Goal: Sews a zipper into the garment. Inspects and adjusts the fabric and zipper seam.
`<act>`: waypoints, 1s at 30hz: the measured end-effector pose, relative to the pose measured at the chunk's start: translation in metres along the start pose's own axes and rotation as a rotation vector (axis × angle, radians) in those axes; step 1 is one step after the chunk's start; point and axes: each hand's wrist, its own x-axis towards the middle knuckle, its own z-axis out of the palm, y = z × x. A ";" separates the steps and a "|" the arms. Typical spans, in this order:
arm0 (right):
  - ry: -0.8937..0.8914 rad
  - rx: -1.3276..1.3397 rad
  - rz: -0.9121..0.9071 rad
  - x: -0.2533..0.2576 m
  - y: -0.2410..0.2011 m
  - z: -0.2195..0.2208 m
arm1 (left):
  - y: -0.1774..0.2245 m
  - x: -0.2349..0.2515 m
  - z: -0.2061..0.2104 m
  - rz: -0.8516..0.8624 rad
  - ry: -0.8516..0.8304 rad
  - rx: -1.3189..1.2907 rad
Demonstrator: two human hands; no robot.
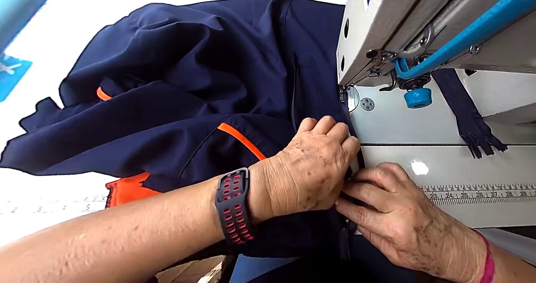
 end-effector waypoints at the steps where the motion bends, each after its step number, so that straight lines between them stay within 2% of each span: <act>1: -0.005 -0.005 0.000 -0.001 0.000 -0.001 | -0.006 0.002 -0.003 -0.010 -0.056 -0.081; 3: -0.010 -0.008 0.001 -0.002 0.000 -0.001 | -0.017 0.002 -0.007 0.038 -0.082 -0.177; 7: -0.004 0.003 -0.006 -0.001 0.001 -0.001 | -0.017 -0.015 -0.005 0.316 0.123 -0.017; 9: -0.001 0.004 -0.005 -0.002 0.001 -0.001 | -0.009 -0.028 -0.005 0.381 0.176 0.066; 11: -0.003 0.004 0.001 -0.003 0.000 -0.001 | -0.004 -0.039 0.000 0.348 0.177 0.060; 16: -0.009 0.001 0.005 -0.002 0.000 -0.001 | 0.003 -0.051 0.005 0.114 0.126 -0.100; 19: -0.013 -0.004 0.011 -0.003 -0.001 -0.001 | 0.001 -0.052 0.006 0.106 0.056 -0.143; 22: 0.014 0.001 0.003 -0.007 0.000 0.000 | 0.005 -0.056 0.012 0.111 0.085 -0.071; 27: 0.192 -0.094 0.055 -0.018 0.003 -0.008 | 0.007 -0.061 0.016 0.126 0.108 -0.028; 30: 0.280 -0.058 0.087 -0.017 -0.002 -0.016 | 0.007 -0.061 0.016 0.131 0.116 -0.049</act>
